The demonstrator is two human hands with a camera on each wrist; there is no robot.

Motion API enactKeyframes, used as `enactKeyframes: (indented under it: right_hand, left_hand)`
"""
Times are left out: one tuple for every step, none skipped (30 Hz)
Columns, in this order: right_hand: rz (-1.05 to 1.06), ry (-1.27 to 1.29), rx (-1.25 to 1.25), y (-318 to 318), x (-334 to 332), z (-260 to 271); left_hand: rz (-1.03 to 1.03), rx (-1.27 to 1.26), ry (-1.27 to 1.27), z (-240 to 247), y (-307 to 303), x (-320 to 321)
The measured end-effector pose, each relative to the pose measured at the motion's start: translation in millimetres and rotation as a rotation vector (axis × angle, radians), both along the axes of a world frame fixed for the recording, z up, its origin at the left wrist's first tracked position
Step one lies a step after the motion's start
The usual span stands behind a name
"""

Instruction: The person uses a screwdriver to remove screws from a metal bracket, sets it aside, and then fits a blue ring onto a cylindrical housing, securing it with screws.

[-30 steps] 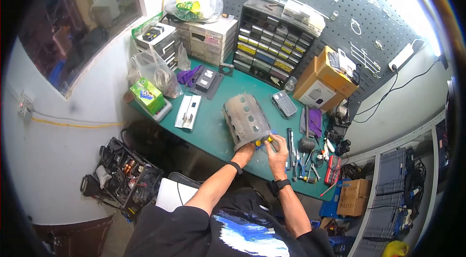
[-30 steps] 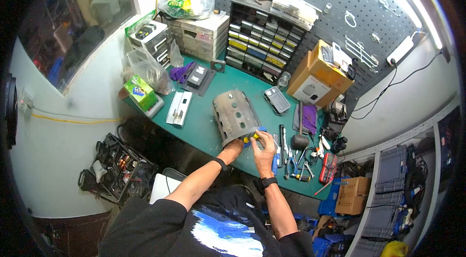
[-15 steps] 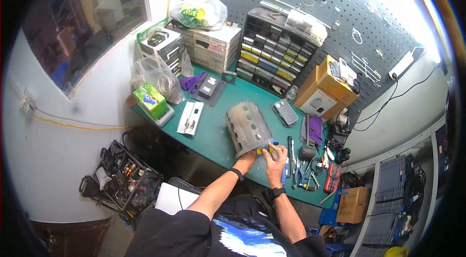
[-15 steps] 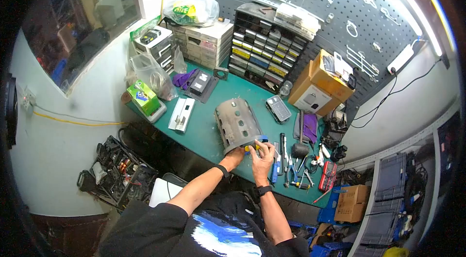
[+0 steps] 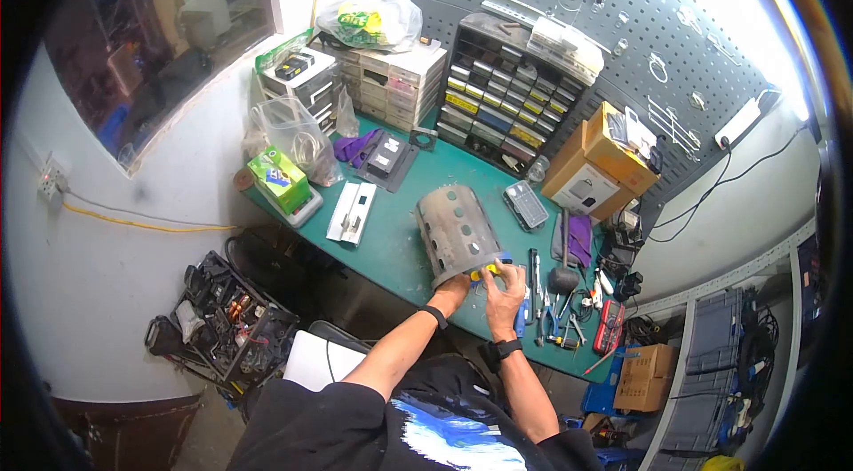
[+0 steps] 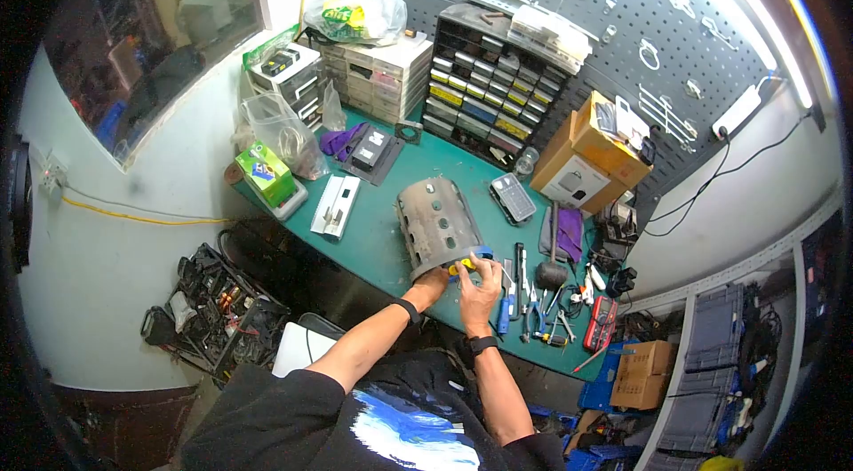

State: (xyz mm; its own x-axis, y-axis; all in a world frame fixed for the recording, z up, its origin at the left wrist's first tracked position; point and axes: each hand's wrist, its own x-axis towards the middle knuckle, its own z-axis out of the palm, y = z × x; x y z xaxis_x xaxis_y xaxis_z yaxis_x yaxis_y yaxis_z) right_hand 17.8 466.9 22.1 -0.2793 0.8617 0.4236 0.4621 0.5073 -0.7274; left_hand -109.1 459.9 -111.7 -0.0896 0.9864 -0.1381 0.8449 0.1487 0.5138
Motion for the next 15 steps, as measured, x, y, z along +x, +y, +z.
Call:
enactKeyframes:
  right_hand:
    - [-0.001, 0.000, -0.001, 0.4, 0.2, 4.3]
    - [0.055, 0.018, 0.015, 1.7, 0.8, 8.7]
    - [0.108, 0.038, 0.031, 2.3, 1.1, 12.0]
    - [0.104, 0.039, 0.035, 4.3, 1.2, 8.2]
    - [0.111, 0.148, -0.011, 6.6, 0.4, 0.7]
    - [0.119, 0.257, -0.059, 5.5, -1.0, -0.8]
    - [0.116, 0.261, -0.055, 3.4, -0.6, -1.9]
    - [0.074, 0.239, -0.075, 1.4, 0.4, -2.9]
    - [0.032, 0.216, -0.096, 0.1, 1.5, -2.4]
    - [0.031, 0.218, -0.094, -0.2, 3.3, -2.9]
    - [0.029, 0.137, -0.047, 0.1, 4.9, -3.2]
    - [0.026, 0.057, 0.003, 2.2, 4.9, -2.3]
    - [0.030, 0.041, 0.080, -0.4, 2.8, 7.2]
    - [0.025, 0.045, 0.084, -1.3, 0.8, 6.8]
    - [0.030, 0.125, 0.033, -2.5, -0.6, 4.7]
  left_hand:
    - [-0.001, -0.001, 0.000, -15.0, 5.4, 3.0]
    - [0.055, 0.009, -0.012, -29.3, 12.8, 7.2]
    - [0.110, 0.019, -0.022, -28.6, 15.8, 8.9]
    - [0.105, 0.023, -0.021, -28.5, 15.7, 6.6]
    - [0.057, 0.017, -0.006, -28.9, 13.6, 1.5]
    - [0.009, 0.009, 0.010, -24.0, 10.5, -1.4]
    - [0.006, 0.012, 0.013, -18.5, 8.3, -0.5]
    - [0.074, 0.032, -0.051, -13.3, 5.3, 2.0]
    - [0.143, 0.052, -0.117, -6.6, 2.5, 4.3]
    - [0.141, 0.054, -0.115, 8.0, -2.6, 6.0]
    - [0.183, 0.061, -0.149, 29.7, -9.4, 6.9]
    - [0.226, 0.071, -0.183, 42.5, -11.0, 5.7]
    - [0.223, 0.076, -0.180, 25.5, -5.8, 3.3]
    - [0.103, 0.084, -0.049, -10.3, 1.9, 1.2]
    - [-0.018, 0.093, 0.083, -13.4, 4.0, -2.0]
